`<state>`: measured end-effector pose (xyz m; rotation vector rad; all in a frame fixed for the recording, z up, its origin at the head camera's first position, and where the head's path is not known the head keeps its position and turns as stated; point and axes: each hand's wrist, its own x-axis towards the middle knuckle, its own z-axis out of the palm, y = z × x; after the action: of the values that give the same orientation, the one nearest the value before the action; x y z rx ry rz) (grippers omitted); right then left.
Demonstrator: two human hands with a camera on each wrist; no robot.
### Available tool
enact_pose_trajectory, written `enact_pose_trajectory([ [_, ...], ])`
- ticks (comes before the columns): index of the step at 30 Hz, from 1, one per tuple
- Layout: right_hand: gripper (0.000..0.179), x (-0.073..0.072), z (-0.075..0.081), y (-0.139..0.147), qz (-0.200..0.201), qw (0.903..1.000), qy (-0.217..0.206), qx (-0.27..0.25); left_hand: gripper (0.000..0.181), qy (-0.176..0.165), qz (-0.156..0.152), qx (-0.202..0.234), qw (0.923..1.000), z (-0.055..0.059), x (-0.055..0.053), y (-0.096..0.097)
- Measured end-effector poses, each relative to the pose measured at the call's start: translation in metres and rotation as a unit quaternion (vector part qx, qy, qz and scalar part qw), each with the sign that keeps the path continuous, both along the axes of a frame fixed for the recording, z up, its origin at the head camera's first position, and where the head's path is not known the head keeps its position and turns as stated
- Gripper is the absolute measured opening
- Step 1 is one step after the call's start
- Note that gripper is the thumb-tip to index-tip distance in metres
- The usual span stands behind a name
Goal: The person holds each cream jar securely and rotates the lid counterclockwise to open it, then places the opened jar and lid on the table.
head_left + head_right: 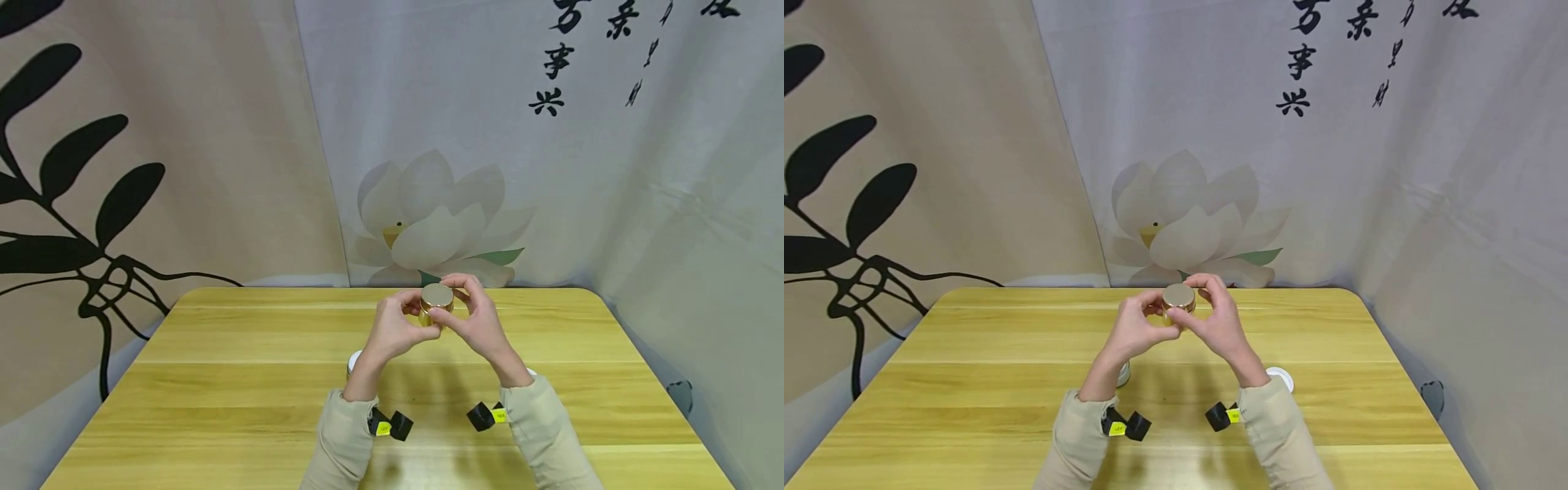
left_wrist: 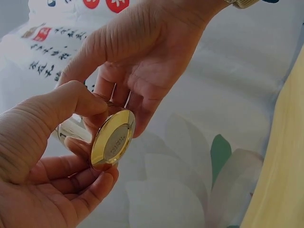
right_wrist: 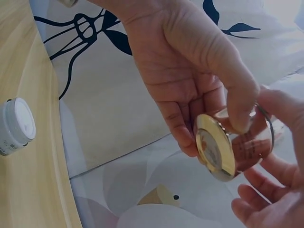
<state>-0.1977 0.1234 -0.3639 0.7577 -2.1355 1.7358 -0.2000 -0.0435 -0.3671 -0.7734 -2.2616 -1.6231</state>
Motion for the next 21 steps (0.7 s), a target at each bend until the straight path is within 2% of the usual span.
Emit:
enact_pose_trajectory([
  [6, 0.037, 0.0002, -0.0001, 0.0020, 0.025, 0.9994, 0.015, 0.016, 0.030, 0.001, 0.001, -0.001, 1.0000, -0.0007, 0.0008, -0.0005],
  [10, 0.038, -0.0013, -0.0018, 0.0033, 0.042, 0.9984, 0.028, 0.027, 0.031, 0.002, 0.001, -0.002, 1.0000, -0.0014, 0.0000, -0.0004],
  [16, 0.047, 0.0004, -0.0010, 0.0014, 0.015, 0.9997, -0.007, 0.020, 0.029, 0.000, 0.003, -0.005, 1.0000, -0.0024, -0.0011, -0.0006],
  [21, 0.041, 0.0004, 0.0003, 0.0000, -0.001, 0.9998, -0.019, -0.001, 0.028, -0.002, 0.007, -0.007, 1.0000, -0.0022, -0.0014, 0.0000],
])
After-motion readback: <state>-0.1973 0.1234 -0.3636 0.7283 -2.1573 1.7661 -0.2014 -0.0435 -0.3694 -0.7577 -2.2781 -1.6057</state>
